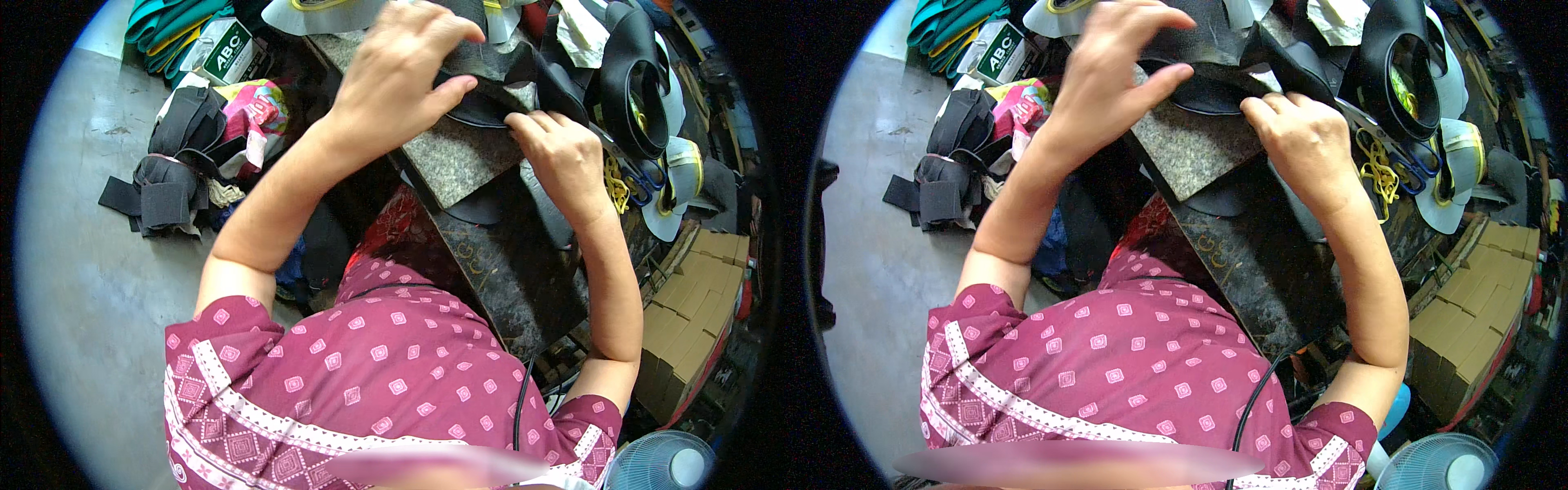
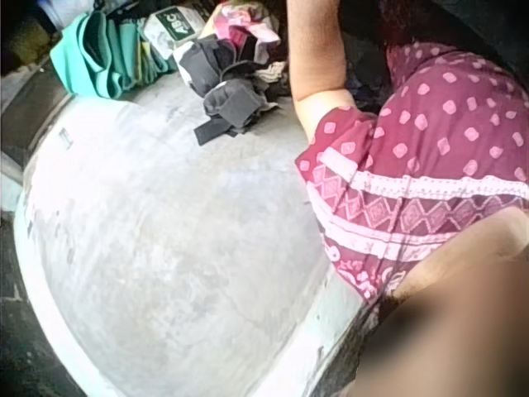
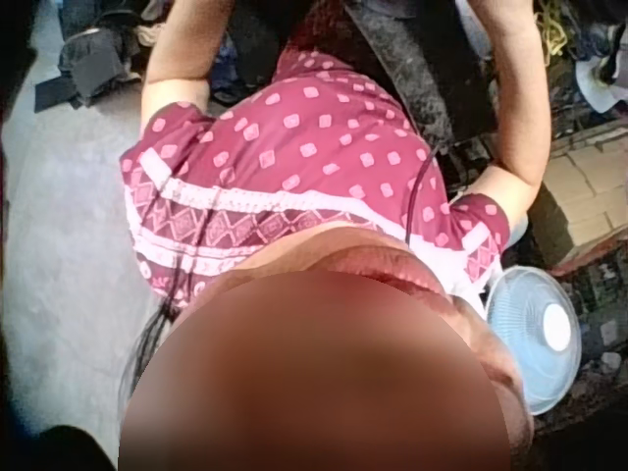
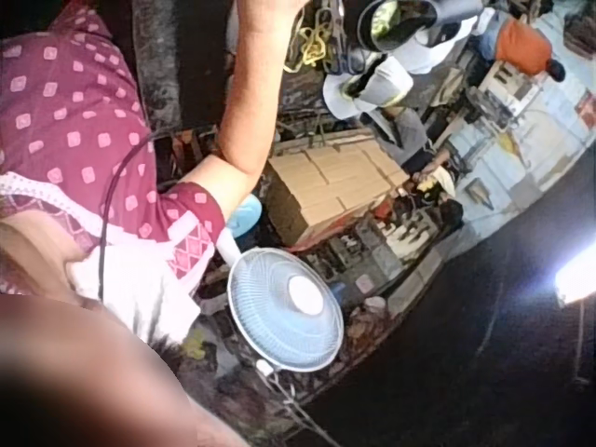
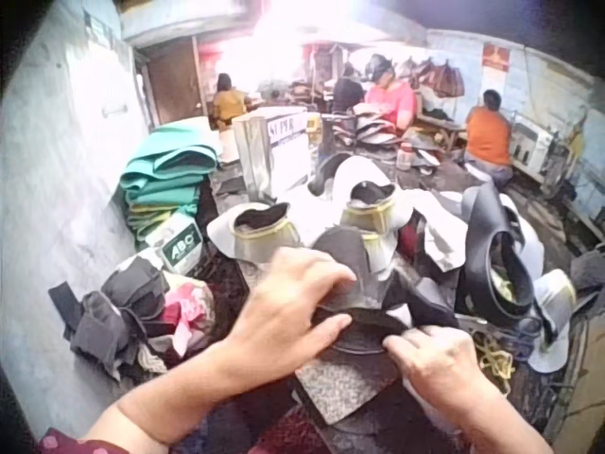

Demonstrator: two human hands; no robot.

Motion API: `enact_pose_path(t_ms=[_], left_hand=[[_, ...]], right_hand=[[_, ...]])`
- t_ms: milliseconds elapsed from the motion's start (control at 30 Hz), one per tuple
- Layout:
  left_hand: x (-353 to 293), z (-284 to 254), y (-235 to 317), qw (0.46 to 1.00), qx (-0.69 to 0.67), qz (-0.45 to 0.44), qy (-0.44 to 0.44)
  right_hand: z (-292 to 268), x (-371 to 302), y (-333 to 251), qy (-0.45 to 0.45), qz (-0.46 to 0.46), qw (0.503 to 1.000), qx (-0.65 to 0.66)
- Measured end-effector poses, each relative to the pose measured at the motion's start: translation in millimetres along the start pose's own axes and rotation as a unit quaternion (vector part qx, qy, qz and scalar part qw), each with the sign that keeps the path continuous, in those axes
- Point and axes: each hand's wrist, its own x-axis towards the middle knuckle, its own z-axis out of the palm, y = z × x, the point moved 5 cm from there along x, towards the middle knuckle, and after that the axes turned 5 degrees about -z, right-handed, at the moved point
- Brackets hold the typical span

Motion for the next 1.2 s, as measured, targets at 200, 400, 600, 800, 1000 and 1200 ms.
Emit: enact_pose_path(t_ms=[200,400,600,800,1000,1200], left_hand=[[-52.1,14.9,-5.6,0.739,-0.483,-0.421,-0.207],[-94.0,36.8,-15.4,0.594,-0.540,-0.494,-0.335],[-83.3,59.7,0.0,0.326,-0.775,-0.472,-0.265],[-54.5,82.6,-28.7,0.398,-0.793,-0.421,-0.189],[-31.3,78.9,-42.1,0.583,-0.724,-0.281,-0.238],[-25.4,97.7,-51.4,0.816,-0.487,-0.298,-0.088]], right_hand=[[-34.7,-8.3,5.6,0.021,0.090,0.977,0.192],[-49.5,-35.3,-4.7,-0.053,0.186,0.865,0.462],[-61.9,-36.6,-24.1,-0.057,0.155,0.837,0.522],[-62.9,-30.2,-55.2,-0.182,0.036,0.889,0.418],[-69.4,-35.0,-53.8,-0.263,0.035,0.905,0.333],[-56.9,-51.1,-47.2,-0.337,0.109,0.906,0.230]])
